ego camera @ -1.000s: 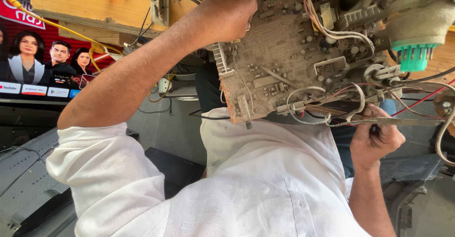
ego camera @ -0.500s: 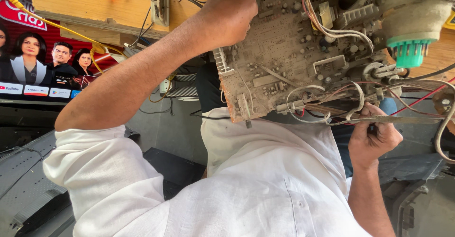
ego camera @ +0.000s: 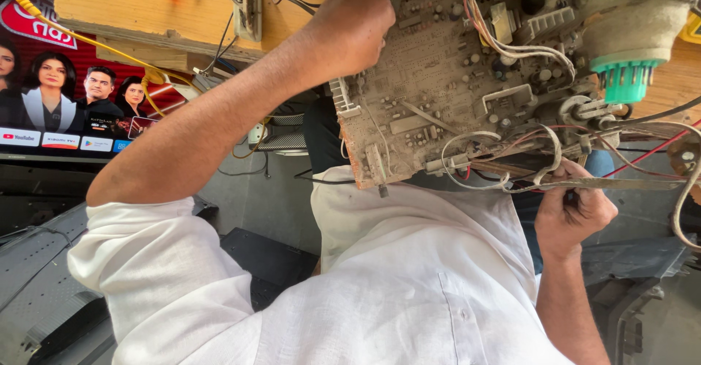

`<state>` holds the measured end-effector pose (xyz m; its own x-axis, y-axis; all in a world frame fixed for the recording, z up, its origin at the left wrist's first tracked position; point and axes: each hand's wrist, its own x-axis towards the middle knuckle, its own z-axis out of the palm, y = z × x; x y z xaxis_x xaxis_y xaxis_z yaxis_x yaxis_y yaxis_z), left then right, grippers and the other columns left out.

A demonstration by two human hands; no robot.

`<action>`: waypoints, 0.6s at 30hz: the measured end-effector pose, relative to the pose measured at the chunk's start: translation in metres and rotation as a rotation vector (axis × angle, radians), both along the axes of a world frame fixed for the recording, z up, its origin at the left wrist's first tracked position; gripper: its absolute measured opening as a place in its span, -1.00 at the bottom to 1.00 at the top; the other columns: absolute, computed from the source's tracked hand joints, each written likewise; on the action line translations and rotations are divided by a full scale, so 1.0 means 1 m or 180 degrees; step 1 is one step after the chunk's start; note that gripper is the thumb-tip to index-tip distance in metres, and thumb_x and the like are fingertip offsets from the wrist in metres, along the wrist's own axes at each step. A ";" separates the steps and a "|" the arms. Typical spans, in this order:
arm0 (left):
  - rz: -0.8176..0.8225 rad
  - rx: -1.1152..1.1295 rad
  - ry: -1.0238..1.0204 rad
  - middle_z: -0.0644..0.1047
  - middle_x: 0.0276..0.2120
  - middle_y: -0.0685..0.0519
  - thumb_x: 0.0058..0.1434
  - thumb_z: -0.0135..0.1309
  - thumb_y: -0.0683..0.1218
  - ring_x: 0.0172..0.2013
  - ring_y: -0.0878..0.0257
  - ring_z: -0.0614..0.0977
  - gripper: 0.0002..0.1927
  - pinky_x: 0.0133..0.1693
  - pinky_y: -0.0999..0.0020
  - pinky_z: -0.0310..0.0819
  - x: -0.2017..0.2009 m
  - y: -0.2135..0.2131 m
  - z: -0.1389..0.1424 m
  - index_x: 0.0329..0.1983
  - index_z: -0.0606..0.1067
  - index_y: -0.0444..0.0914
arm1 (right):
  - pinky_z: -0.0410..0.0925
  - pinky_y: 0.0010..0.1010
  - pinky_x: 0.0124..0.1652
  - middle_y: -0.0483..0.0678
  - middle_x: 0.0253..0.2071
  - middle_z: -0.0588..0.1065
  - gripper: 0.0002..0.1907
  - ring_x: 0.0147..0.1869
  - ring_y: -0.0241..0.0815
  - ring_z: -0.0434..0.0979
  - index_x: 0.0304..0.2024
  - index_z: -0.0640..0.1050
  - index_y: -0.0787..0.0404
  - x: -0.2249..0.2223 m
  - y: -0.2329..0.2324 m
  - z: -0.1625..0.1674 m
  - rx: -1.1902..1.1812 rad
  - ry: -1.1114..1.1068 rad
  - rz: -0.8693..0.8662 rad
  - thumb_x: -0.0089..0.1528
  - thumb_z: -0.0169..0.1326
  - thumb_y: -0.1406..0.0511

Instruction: The person removes a small circuit board from a larger assembly, then uses a soldering iron to work on specific points on the green PCB. The person holds the board with one hand and applies the soldering iron with the other, focusing on a small area near the edge.

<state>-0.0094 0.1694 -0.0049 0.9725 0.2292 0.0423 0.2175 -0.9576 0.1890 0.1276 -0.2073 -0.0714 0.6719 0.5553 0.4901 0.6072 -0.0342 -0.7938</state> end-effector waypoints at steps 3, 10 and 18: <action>-0.0040 0.0175 -0.0013 0.56 -0.53 -0.19 0.06 0.22 -0.27 -0.40 -0.08 0.68 -0.96 -0.37 0.05 0.63 -0.001 -0.004 -0.002 -0.48 0.59 -0.34 | 0.17 -0.68 -0.40 -0.07 -0.43 0.51 -0.93 -0.41 -0.49 0.34 -0.01 0.61 0.50 -0.002 0.002 -0.001 0.0005 0.0094 -0.0020 0.48 0.16 0.54; -0.0145 0.0277 -0.0073 0.56 -0.53 -0.21 0.02 0.20 -0.29 -0.40 -0.12 0.67 -0.99 -0.35 0.03 0.63 0.004 -0.001 -0.002 -0.48 0.60 -0.35 | 0.11 -0.66 -0.44 -0.11 -0.49 0.43 -0.94 -0.46 -0.50 0.24 0.01 0.60 0.48 -0.004 0.009 0.002 -0.0014 -0.0059 -0.0086 0.50 0.21 0.54; -0.0093 0.0241 0.0047 0.56 -0.51 -0.21 0.00 0.22 -0.30 -0.39 -0.11 0.68 -0.98 -0.38 0.05 0.62 0.007 -0.003 0.000 -0.47 0.60 -0.35 | 0.06 -0.65 -0.45 -0.15 -0.53 0.36 -0.94 -0.46 -0.50 0.19 0.01 0.62 0.49 -0.007 0.016 0.007 -0.0040 -0.0010 -0.0065 0.50 0.21 0.53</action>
<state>-0.0025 0.1668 -0.0053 0.9793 0.1974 0.0441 0.1915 -0.9750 0.1128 0.1206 -0.1916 -0.0644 0.6816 0.5475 0.4854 0.6089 -0.0566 -0.7913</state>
